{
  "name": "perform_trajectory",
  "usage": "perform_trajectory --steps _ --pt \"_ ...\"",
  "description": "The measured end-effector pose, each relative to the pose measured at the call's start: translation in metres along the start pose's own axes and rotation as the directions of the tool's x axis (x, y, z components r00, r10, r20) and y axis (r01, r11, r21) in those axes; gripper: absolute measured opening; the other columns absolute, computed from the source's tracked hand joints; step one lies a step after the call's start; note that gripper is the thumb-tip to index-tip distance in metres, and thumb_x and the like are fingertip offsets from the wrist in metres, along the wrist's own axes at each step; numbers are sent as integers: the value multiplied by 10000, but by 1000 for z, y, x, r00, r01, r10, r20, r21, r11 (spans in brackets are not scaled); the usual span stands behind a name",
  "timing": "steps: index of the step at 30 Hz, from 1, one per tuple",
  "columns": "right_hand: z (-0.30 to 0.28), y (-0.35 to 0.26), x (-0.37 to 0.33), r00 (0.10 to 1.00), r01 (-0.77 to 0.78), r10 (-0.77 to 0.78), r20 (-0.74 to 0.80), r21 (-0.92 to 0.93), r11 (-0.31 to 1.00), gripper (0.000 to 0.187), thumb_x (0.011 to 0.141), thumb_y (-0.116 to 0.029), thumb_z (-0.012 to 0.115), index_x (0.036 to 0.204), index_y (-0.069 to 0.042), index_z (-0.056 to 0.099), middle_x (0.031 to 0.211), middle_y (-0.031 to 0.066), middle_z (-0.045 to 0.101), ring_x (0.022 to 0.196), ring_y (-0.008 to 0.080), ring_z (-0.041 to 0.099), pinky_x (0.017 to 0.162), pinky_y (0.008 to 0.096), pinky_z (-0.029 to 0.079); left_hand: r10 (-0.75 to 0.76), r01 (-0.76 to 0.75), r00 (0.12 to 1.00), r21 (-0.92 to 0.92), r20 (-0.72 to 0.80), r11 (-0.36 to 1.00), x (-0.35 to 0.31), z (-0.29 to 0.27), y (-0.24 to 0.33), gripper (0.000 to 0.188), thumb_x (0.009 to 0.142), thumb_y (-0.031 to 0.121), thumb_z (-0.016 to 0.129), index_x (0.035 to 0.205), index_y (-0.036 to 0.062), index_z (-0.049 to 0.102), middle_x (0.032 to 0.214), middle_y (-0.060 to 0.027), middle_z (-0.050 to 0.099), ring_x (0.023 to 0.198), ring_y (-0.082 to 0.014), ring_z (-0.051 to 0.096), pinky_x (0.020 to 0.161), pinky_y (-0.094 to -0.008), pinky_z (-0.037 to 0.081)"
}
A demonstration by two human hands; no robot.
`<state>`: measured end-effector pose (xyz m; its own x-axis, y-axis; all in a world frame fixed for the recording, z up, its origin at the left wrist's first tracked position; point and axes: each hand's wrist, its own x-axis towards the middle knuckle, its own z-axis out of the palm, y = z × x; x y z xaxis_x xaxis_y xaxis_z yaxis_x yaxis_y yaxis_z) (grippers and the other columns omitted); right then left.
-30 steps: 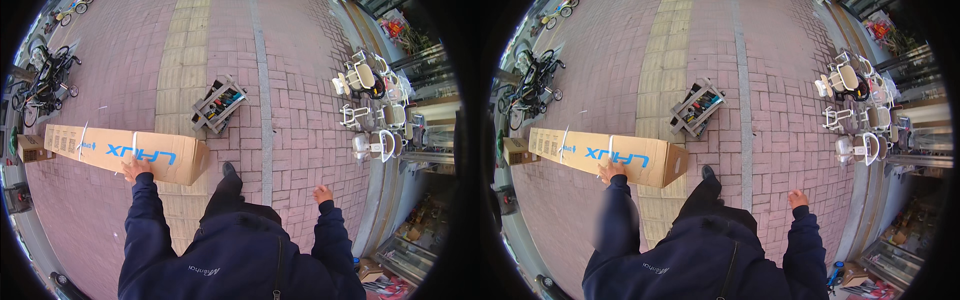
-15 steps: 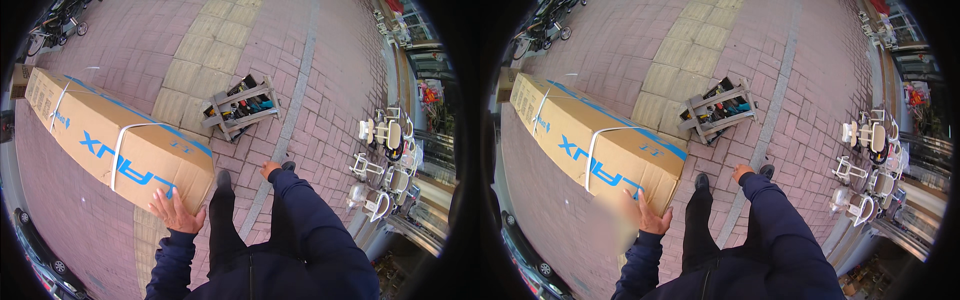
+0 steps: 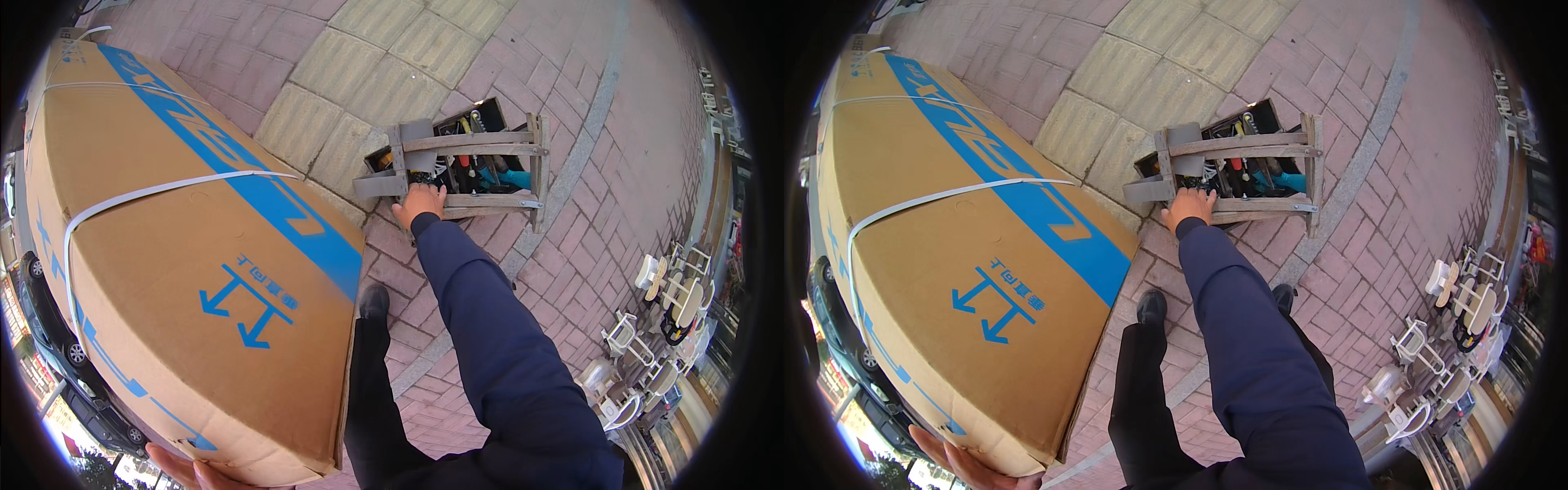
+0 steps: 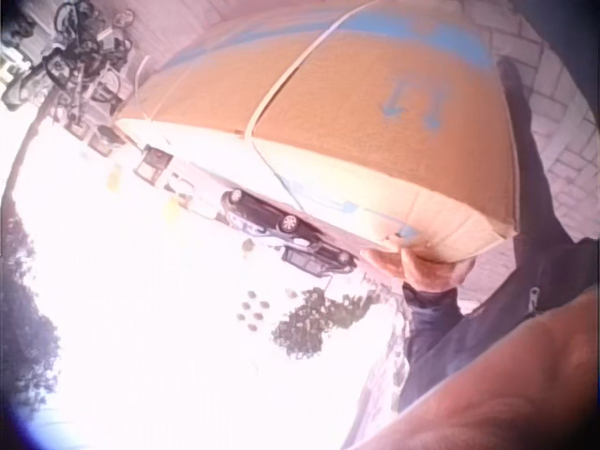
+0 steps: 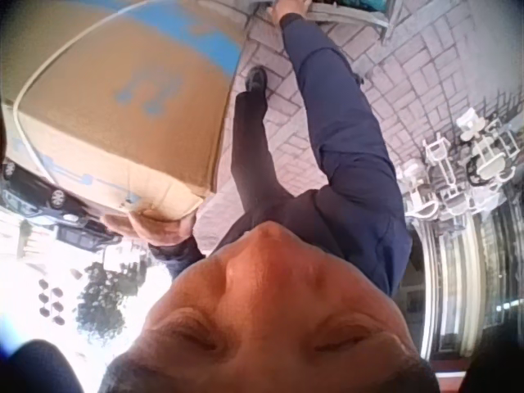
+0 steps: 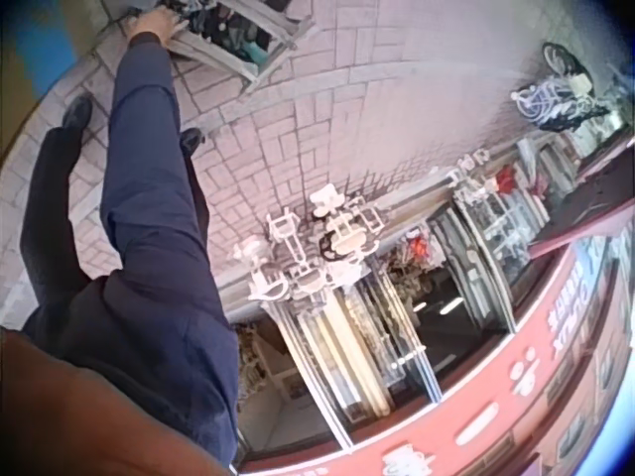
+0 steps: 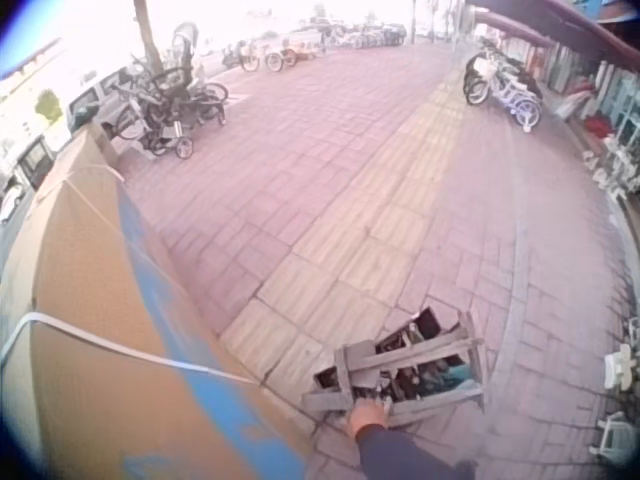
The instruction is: The person walks to a large cardboard box on the sidewalk, retrieves shears from a toolbox, and cuts the straps and tape to open the box. They remove a partially wrapped bicycle from the box and place it on the ground, then retrieve a blue air hose from inside the shop.
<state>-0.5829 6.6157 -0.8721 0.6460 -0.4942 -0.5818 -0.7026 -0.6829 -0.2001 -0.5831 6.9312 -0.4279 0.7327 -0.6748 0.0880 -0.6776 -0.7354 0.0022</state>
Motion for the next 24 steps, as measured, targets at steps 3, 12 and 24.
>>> perform_trajectory --steps 3,12,24 --pt "-9 2 -12 999 21 -15 -33 163 986 432 735 -304 703 1037 -6 626 1086 175 642 1108 333 550 1057 477 312 -44 43 999 -75 -13 996 -2 -1 3 1012 704 719 673 1424 76 367 1488 -330 227 1391 -487 223 1052 -668 281" --pt "-177 93 -164 989 127 -77 -124 482 867 304 686 -219 643 906 -10 650 848 213 672 829 415 630 758 449 506 -26 30 998 -78 55 997 6 -4 5 900 742 641 629 1411 78 413 1486 -305 287 1394 -482 241 1119 -633 126" --pt "-109 210 -350 819 252 -461 341 508 824 337 731 -206 689 1007 -17 653 860 199 673 816 354 664 733 396 528 29 -31 999 -95 -27 995 10 0 8 921 583 377 718 1403 78 423 1504 -263 292 1411 -439 237 1135 -611 106"
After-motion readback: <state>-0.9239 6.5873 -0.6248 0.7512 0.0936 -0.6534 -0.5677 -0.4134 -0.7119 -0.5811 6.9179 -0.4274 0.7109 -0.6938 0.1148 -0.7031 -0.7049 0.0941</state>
